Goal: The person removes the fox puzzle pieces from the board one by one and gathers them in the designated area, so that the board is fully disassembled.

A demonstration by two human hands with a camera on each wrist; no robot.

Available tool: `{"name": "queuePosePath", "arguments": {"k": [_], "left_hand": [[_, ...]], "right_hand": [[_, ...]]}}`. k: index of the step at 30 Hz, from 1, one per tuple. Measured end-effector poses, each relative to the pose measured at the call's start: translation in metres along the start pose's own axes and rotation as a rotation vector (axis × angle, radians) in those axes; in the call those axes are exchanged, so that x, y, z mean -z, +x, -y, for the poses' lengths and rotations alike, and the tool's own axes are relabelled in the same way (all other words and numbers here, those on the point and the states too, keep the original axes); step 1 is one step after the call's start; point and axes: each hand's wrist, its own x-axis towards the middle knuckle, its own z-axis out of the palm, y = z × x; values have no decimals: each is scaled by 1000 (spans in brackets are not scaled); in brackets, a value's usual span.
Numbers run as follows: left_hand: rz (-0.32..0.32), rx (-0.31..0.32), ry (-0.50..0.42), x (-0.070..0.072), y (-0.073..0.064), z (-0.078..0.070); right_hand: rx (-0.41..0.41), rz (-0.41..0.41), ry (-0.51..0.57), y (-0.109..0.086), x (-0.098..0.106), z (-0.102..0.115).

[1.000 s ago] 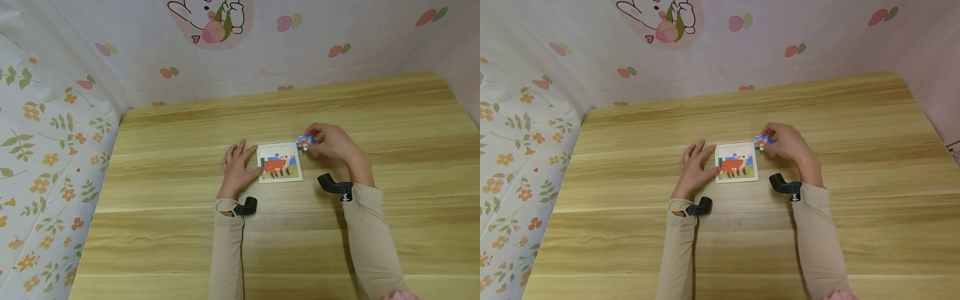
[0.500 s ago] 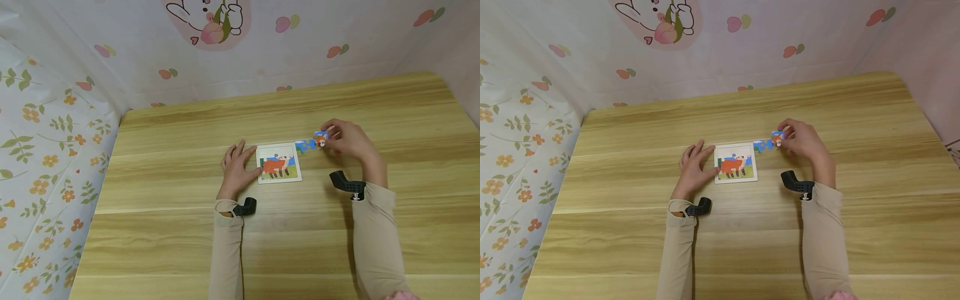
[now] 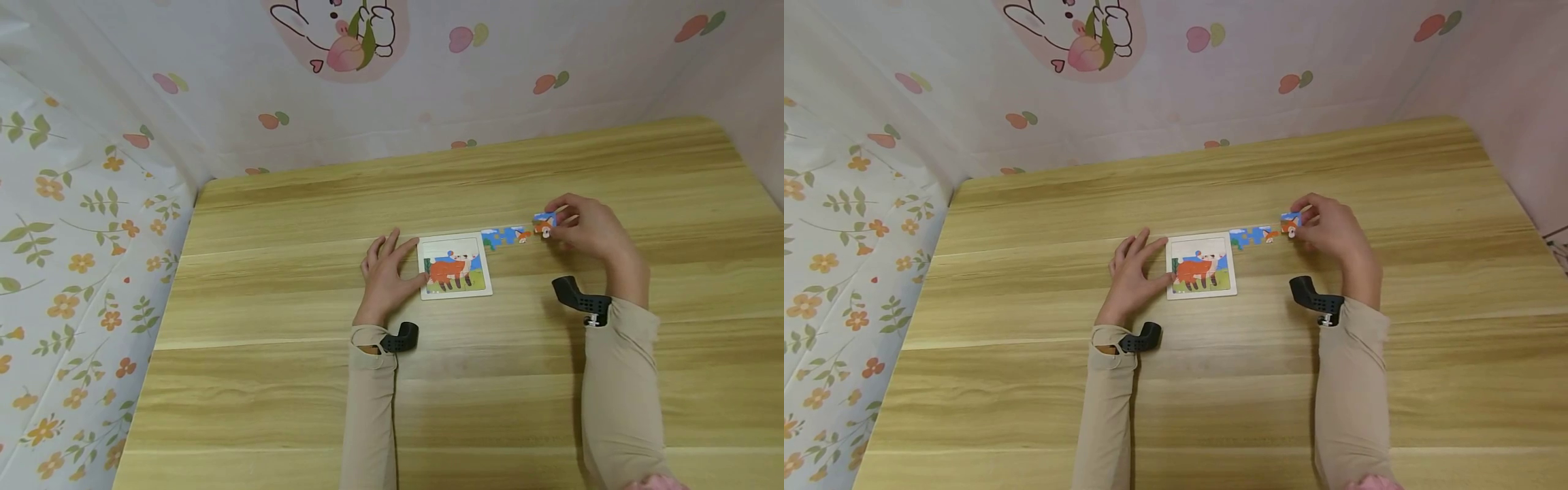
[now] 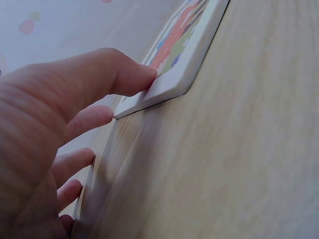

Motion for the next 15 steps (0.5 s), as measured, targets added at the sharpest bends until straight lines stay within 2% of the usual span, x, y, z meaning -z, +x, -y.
{"name": "queuePosePath", "arguments": {"k": [15], "left_hand": [[1,6,-5,1,0,-1]], "right_hand": [[-25,38,-1,1,1,-6]]}}
